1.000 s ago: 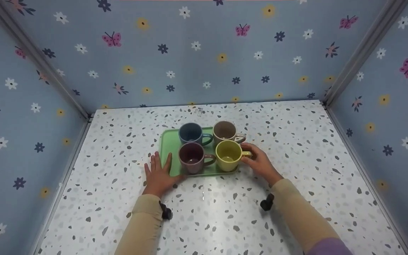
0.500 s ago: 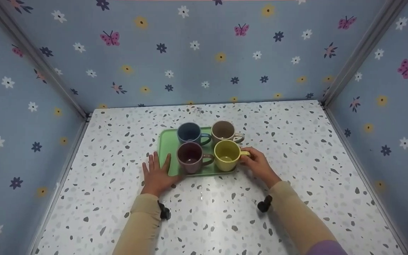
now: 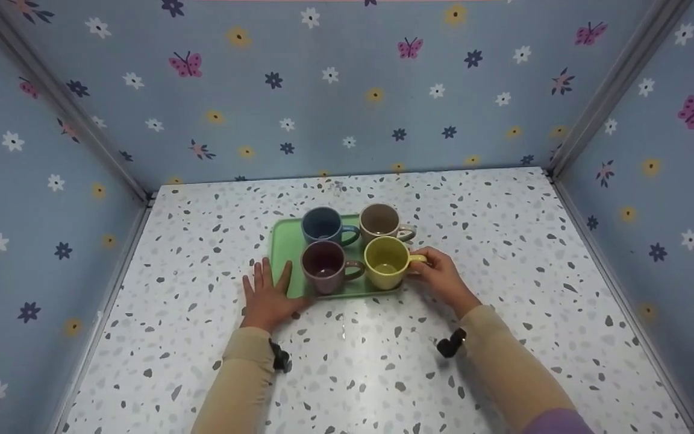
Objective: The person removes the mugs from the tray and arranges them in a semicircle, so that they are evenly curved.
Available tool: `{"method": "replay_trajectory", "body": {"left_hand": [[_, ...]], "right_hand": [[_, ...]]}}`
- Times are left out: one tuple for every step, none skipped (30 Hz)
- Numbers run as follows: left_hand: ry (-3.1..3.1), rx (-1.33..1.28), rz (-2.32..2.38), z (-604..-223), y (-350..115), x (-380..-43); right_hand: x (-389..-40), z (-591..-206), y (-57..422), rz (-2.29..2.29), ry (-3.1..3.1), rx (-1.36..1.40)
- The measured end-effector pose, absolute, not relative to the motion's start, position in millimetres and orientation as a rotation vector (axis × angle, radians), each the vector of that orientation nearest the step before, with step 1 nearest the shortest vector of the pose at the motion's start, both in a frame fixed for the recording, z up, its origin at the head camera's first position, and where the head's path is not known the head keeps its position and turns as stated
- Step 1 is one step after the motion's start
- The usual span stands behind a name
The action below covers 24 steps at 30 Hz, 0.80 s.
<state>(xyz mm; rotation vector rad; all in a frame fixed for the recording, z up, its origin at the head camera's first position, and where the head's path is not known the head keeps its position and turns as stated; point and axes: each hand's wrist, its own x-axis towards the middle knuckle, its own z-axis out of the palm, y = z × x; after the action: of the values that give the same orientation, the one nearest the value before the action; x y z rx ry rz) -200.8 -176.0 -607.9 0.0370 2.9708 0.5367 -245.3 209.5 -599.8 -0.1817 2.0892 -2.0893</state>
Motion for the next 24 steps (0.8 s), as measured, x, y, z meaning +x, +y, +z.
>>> {"method": "replay_trajectory", "body": {"left_hand": [[2.973, 0.04, 0.535, -608, -176, -201], [2.974, 0.037, 0.531, -608, -176, -202], [2.973, 0.036, 0.528, -608, -176, -202], [2.971, 0.038, 0.526, -609, -176, -203], [2.972, 0.045, 0.527, -610, -177, -203], [2.972, 0.045, 0.523, -610, -177, -204], [2.969, 0.046, 0.521, -611, -177, -204], [2.967, 0.045, 0.519, -611, -177, -205], [2.967, 0.048, 0.519, -612, -177, -205], [2.966, 0.049, 0.521, -612, -177, -205], [2.966, 0.049, 0.519, -612, -177, -206], [2.965, 0.045, 0.514, -612, -176, -206], [2.965, 0.045, 0.512, -612, -176, -206], [2.964, 0.045, 0.511, -612, -176, -206], [2.964, 0.045, 0.513, -612, -176, -206], [2.964, 0.045, 0.512, -612, -176, -206], [2.967, 0.047, 0.51, -611, -176, -206], [2.967, 0.047, 0.509, -611, -176, -206], [2.967, 0.046, 0.507, -611, -176, -205], [2.967, 0.044, 0.507, -611, -176, -205], [2.965, 0.044, 0.509, -611, -176, -205], [2.96, 0.041, 0.512, -611, -177, -205], [2.958, 0.04, 0.518, -611, -177, -205], [2.954, 0.037, 0.523, -611, -177, -205]], "right_hand": [[-245, -598, 210, -2.089, 2.083, -0.181], [-245, -596, 211, -2.085, 2.081, -0.175], [-245, -594, 212, -2.079, 2.079, -0.161], [-245, -592, 212, -2.077, 2.076, -0.144], [-245, -590, 213, -2.08, 2.072, -0.132], [-245, -588, 214, -2.078, 2.076, -0.123], [-245, -586, 216, -2.079, 2.083, -0.119], [-245, -585, 217, -2.081, 2.091, -0.122], [-245, -584, 220, -2.083, 2.096, -0.128], [-245, -582, 222, -2.089, 2.101, -0.142], [-246, -582, 224, -2.094, 2.105, -0.154], [-246, -581, 227, -2.097, 2.108, -0.159], [-246, -580, 230, -2.101, 2.108, -0.163], [-246, -580, 233, -2.098, 2.111, -0.166], [-246, -579, 236, -2.099, 2.111, -0.162], [-246, -578, 239, -2.102, 2.115, -0.155], [-246, -577, 242, -2.106, 2.116, -0.146], [-246, -577, 244, -2.106, 2.12, -0.137], [-246, -576, 247, -2.101, 2.127, -0.126], [-246, -576, 249, -2.103, 2.126, -0.115], [-246, -576, 252, -2.11, 2.125, -0.1], [-246, -576, 255, -2.111, 2.126, -0.088], [-246, -576, 257, -2.111, 2.127, -0.073], [-246, -577, 260, -2.102, 2.135, -0.064]]}}
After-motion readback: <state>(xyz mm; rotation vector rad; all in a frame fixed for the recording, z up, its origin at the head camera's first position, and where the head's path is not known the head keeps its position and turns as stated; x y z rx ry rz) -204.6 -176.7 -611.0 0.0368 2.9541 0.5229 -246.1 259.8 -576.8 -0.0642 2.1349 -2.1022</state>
